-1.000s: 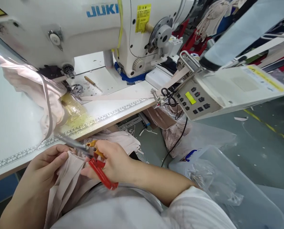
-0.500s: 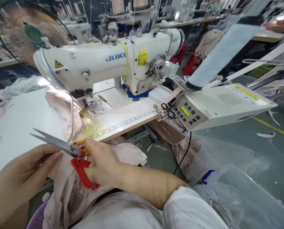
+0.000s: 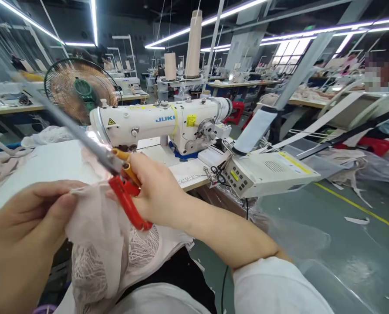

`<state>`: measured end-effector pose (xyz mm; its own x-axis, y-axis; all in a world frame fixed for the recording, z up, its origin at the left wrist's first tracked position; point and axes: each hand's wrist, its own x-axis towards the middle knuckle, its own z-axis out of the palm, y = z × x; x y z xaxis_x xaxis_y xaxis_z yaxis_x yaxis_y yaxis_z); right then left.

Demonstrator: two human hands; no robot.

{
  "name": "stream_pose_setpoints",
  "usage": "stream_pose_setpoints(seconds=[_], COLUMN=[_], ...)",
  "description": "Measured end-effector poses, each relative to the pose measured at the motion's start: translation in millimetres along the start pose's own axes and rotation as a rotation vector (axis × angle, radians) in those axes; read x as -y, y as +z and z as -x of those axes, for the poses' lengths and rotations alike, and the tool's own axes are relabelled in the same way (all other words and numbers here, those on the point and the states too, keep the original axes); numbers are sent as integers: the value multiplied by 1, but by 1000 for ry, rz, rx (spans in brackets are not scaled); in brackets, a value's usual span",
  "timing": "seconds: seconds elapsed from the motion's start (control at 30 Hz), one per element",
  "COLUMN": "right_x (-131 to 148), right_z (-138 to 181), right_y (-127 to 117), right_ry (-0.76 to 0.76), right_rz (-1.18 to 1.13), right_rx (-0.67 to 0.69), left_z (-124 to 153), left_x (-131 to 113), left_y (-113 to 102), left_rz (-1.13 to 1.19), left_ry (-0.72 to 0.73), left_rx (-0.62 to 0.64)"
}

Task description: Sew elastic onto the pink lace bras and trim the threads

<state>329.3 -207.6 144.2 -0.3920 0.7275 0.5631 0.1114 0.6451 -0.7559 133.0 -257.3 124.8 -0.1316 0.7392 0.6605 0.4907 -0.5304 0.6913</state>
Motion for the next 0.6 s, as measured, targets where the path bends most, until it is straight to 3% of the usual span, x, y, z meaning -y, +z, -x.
stream_pose_setpoints(seconds=[0.1,0.27,0.6], right_x=[-14,-39,-55], right_z=[23,56,75], right_y=[4,8,4], right_ry=[-2,86,309], right_rz=[118,169,56], right_rx=[55,150,169], left_z=[34,69,76], left_x=[18,47,67], left_y=[19,33,38], left_rz=[135,191,162], left_ry=[-84,-19,-20], left_rx=[-53,151,298])
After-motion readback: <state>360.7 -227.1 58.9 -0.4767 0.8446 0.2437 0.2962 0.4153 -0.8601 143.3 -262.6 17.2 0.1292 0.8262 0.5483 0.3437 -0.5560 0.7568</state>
